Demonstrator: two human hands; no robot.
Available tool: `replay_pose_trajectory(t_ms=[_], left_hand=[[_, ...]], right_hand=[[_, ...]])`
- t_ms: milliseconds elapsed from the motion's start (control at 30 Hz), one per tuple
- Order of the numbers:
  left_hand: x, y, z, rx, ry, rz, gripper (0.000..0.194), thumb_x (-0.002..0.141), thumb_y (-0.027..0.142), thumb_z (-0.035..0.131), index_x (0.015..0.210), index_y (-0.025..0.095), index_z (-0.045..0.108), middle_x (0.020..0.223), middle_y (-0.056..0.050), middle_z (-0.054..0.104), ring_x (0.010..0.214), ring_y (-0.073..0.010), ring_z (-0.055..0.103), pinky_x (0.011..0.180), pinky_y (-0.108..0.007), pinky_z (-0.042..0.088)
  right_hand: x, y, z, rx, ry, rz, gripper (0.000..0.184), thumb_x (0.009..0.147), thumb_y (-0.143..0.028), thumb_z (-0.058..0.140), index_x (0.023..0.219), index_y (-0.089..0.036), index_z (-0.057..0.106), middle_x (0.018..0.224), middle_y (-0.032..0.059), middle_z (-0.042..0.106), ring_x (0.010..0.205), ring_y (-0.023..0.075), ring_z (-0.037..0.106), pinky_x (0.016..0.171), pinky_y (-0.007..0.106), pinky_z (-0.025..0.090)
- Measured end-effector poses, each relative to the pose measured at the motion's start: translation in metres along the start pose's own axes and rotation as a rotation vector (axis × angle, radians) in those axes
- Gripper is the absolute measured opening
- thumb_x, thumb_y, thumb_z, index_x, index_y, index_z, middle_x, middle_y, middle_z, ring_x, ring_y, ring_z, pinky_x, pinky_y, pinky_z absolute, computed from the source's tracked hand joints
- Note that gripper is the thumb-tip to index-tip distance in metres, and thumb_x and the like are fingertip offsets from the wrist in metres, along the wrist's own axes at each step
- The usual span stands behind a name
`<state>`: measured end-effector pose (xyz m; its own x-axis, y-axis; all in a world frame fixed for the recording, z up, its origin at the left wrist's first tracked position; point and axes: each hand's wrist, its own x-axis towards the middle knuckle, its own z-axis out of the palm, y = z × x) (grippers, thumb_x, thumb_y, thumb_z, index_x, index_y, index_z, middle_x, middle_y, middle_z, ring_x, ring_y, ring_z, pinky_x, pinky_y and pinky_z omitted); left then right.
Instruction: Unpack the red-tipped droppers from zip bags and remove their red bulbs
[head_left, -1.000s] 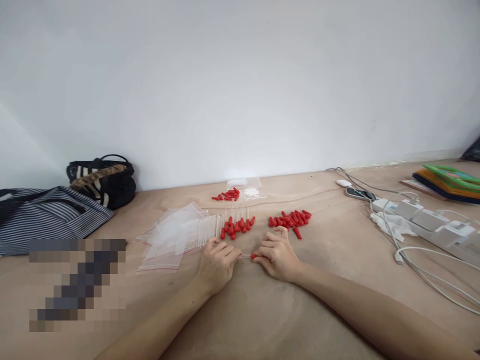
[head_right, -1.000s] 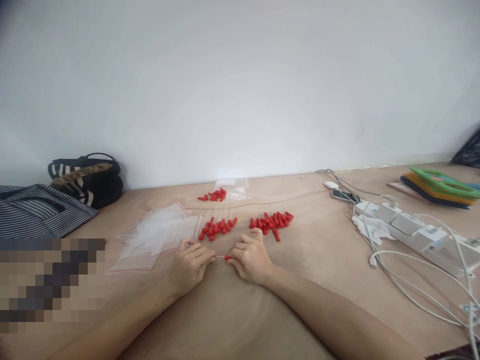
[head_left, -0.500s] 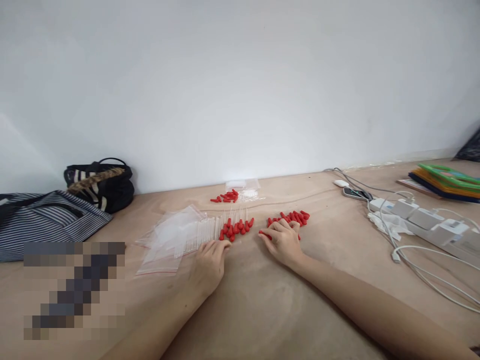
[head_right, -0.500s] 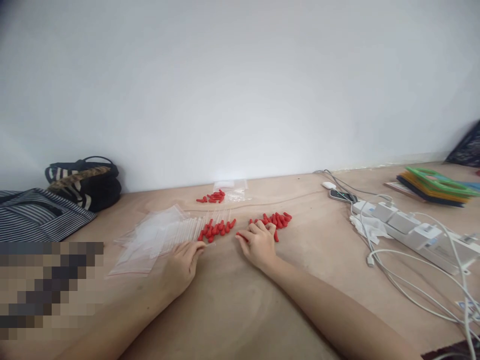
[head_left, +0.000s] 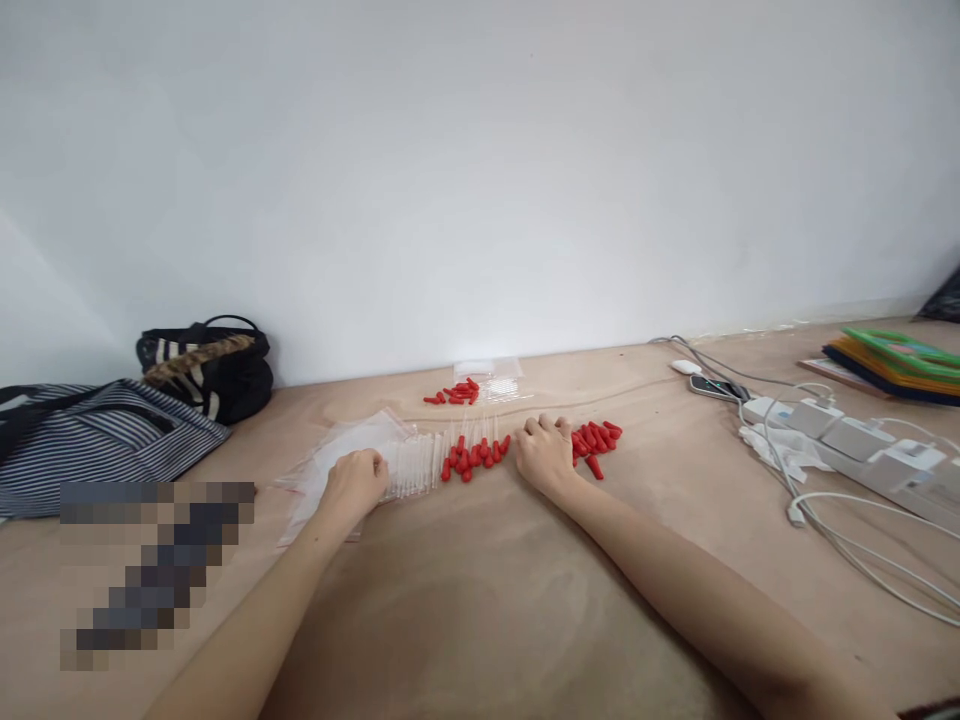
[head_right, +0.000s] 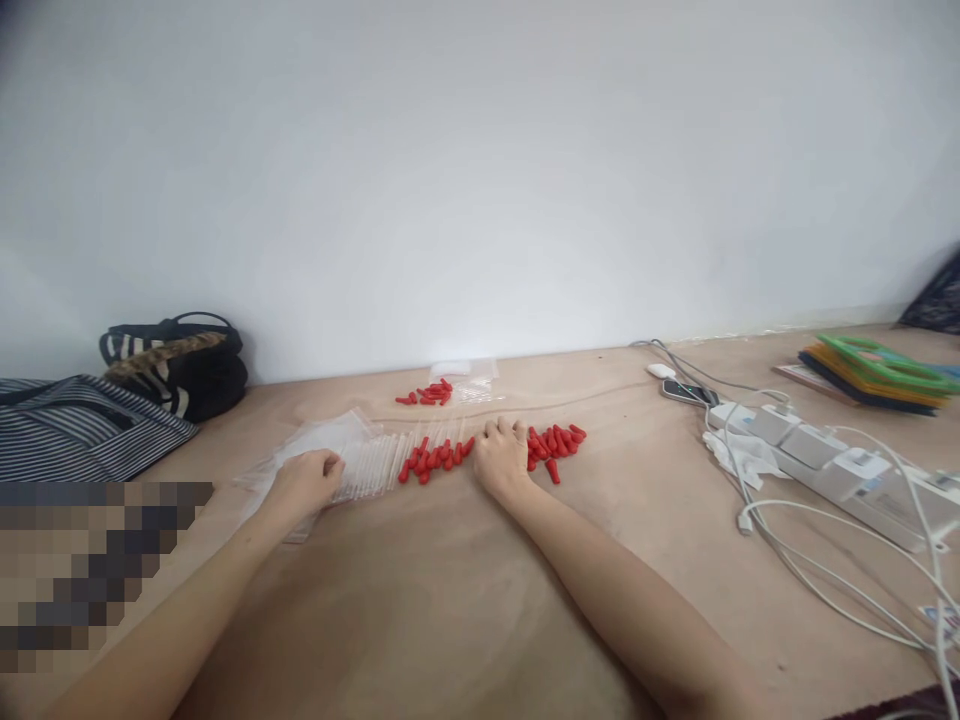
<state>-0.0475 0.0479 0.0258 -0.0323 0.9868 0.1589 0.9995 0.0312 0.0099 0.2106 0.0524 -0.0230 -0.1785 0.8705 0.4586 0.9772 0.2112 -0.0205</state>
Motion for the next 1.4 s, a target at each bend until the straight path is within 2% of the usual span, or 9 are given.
replay_pose_trajectory(t_ms=[167, 333, 500, 633, 767, 867, 1067, 1267, 1400], left_hand=[[0.001, -0.002, 0.004, 0.045, -0.038, -0.030, 0.028, 0.078, 0.019, 0.039, 0.080, 0.013, 0.066, 0.087, -0.013, 0.068, 0.087, -0.0266, 0.062, 0.068, -0.031, 0.043], [0.000, -0.001, 0.005, 0.060, -0.036, -0.026, 0.028, 0.078, 0.019, 0.040, 0.087, 0.011, 0.065, 0.087, -0.013, 0.068, 0.086, -0.0270, 0.061, 0.069, -0.031, 0.043], [-0.003, 0.000, 0.003, 0.091, 0.001, -0.017, 0.030, 0.081, 0.025, 0.037, 0.088, 0.011, 0.063, 0.087, -0.014, 0.065, 0.085, -0.0263, 0.061, 0.069, -0.032, 0.043], [-0.011, 0.010, 0.004, 0.148, 0.204, 0.031, 0.029, 0.082, 0.026, 0.037, 0.092, 0.013, 0.061, 0.089, -0.012, 0.060, 0.077, -0.0241, 0.060, 0.063, -0.031, 0.043], [-0.021, 0.024, 0.014, 0.088, 0.473, 0.266, 0.021, 0.081, 0.025, 0.043, 0.082, 0.015, 0.062, 0.077, -0.008, 0.057, 0.076, -0.0223, 0.056, 0.063, -0.030, 0.043], [-0.029, 0.035, 0.023, -0.001, 0.573, 0.457, 0.019, 0.081, 0.022, 0.044, 0.075, 0.016, 0.060, 0.071, -0.006, 0.055, 0.071, -0.0192, 0.053, 0.064, -0.028, 0.043], [-0.044, 0.048, 0.030, -0.152, 0.518, 0.616, 0.018, 0.083, 0.018, 0.043, 0.075, 0.017, 0.058, 0.071, -0.004, 0.054, 0.068, -0.0158, 0.051, 0.064, -0.027, 0.044], [-0.046, 0.048, 0.033, -0.197, 0.500, 0.630, 0.018, 0.083, 0.017, 0.043, 0.073, 0.017, 0.058, 0.070, -0.004, 0.054, 0.066, -0.0151, 0.051, 0.063, -0.027, 0.044], [-0.046, 0.048, 0.034, -0.200, 0.488, 0.634, 0.018, 0.083, 0.018, 0.042, 0.073, 0.017, 0.058, 0.071, -0.004, 0.055, 0.067, -0.0152, 0.052, 0.063, -0.028, 0.045]], right_hand=[[0.000, -0.010, -0.006, 0.142, -0.012, -0.185, 0.021, 0.074, -0.020, 0.046, 0.086, -0.023, 0.063, 0.088, 0.0051, 0.060, 0.088, 0.0199, 0.042, 0.078, 0.040, 0.018], [-0.001, -0.010, -0.007, 0.114, -0.020, -0.135, 0.019, 0.075, -0.029, 0.047, 0.078, -0.020, 0.063, 0.087, 0.0059, 0.060, 0.089, 0.0218, 0.042, 0.081, 0.042, 0.018], [-0.005, -0.005, -0.006, 0.088, 0.040, -0.068, 0.028, 0.077, -0.039, 0.046, 0.072, -0.017, 0.063, 0.080, 0.0071, 0.060, 0.088, 0.0228, 0.043, 0.084, 0.045, 0.017], [-0.005, -0.008, -0.006, 0.114, 0.038, -0.084, 0.029, 0.078, -0.042, 0.047, 0.076, -0.018, 0.064, 0.084, 0.0069, 0.059, 0.089, 0.0221, 0.043, 0.083, 0.044, 0.018], [-0.004, -0.012, -0.004, 0.101, 0.005, -0.097, 0.028, 0.082, -0.033, 0.043, 0.074, -0.020, 0.066, 0.088, 0.0073, 0.059, 0.090, 0.0217, 0.041, 0.082, 0.043, 0.018], [-0.003, -0.013, 0.000, 0.094, 0.015, -0.093, 0.027, 0.082, -0.027, 0.042, 0.073, -0.019, 0.066, 0.088, 0.0067, 0.059, 0.089, 0.0206, 0.042, 0.081, 0.042, 0.018], [-0.004, -0.012, 0.005, 0.084, 0.038, -0.034, 0.022, 0.078, -0.019, 0.044, 0.070, -0.016, 0.064, 0.086, 0.0075, 0.060, 0.086, 0.0196, 0.042, 0.079, 0.041, 0.018], [-0.006, -0.016, -0.001, 0.082, 0.044, -0.044, 0.028, 0.083, -0.033, 0.042, 0.079, -0.019, 0.066, 0.090, 0.0088, 0.059, 0.091, 0.0231, 0.041, 0.081, 0.044, 0.018], [-0.004, -0.021, -0.001, 0.071, 0.007, -0.055, 0.027, 0.081, -0.028, 0.042, 0.077, -0.018, 0.067, 0.092, 0.0098, 0.058, 0.092, 0.0236, 0.041, 0.079, 0.043, 0.019]])
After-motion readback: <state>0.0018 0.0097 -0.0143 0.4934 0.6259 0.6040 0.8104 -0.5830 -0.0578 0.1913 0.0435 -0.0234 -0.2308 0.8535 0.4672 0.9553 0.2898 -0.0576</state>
